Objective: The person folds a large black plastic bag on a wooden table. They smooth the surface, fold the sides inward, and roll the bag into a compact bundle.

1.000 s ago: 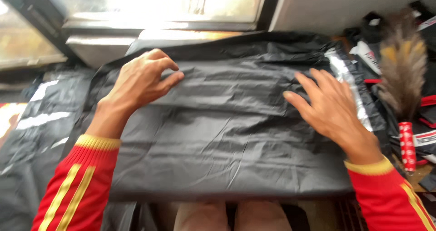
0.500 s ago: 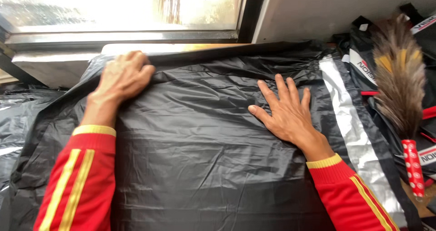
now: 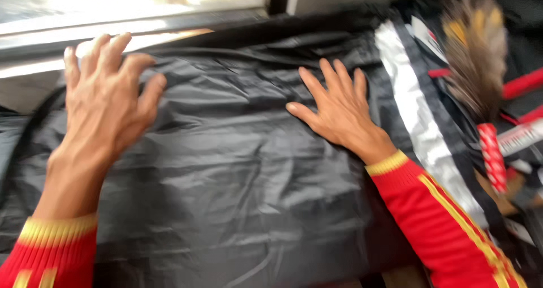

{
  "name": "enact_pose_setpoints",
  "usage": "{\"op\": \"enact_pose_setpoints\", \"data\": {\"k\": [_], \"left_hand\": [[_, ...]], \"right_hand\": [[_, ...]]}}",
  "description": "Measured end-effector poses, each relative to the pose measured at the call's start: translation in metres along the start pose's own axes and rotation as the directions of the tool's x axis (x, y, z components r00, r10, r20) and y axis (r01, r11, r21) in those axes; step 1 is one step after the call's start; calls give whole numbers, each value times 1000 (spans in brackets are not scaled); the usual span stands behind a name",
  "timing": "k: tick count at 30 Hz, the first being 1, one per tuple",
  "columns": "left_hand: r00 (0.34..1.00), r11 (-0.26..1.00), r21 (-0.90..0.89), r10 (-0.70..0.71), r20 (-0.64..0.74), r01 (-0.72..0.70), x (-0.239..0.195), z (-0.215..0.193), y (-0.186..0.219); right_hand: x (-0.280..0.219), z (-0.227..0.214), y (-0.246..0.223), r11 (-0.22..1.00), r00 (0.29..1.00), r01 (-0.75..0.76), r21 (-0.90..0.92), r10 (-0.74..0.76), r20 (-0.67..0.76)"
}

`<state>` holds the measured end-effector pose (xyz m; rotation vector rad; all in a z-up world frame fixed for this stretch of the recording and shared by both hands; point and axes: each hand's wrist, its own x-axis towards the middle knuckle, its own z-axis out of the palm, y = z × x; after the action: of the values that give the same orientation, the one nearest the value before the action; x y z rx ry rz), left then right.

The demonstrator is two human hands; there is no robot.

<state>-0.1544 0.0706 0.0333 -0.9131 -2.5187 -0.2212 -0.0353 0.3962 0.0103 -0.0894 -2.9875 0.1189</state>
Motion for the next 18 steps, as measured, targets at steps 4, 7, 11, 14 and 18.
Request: {"op": "enact_pose_setpoints", "data": {"k": [4, 7, 11, 14, 18], "left_hand": [[986, 976, 201, 53, 156, -84, -56, -58, 78], [984, 943, 307, 79, 160, -126, -103, -101, 103], [979, 986, 156, -83, 188, 53, -164, -108, 109], [979, 977, 194, -125, 159, 93, -192, -89, 109], [943, 969, 7, -240, 228, 245, -193, -68, 115]], "right_hand": [[-13, -21, -23, 962, 908, 209, -174, -257, -330], [-44, -56, -60, 957, 925, 291, -1, -282, -253], [-109, -64, -109, 943, 937, 312, 117, -286, -199], [-148, -39, -149, 944, 951, 286, 166, -258, -172], [-165, -6, -161, 951, 955, 271, 152, -245, -166]]}}
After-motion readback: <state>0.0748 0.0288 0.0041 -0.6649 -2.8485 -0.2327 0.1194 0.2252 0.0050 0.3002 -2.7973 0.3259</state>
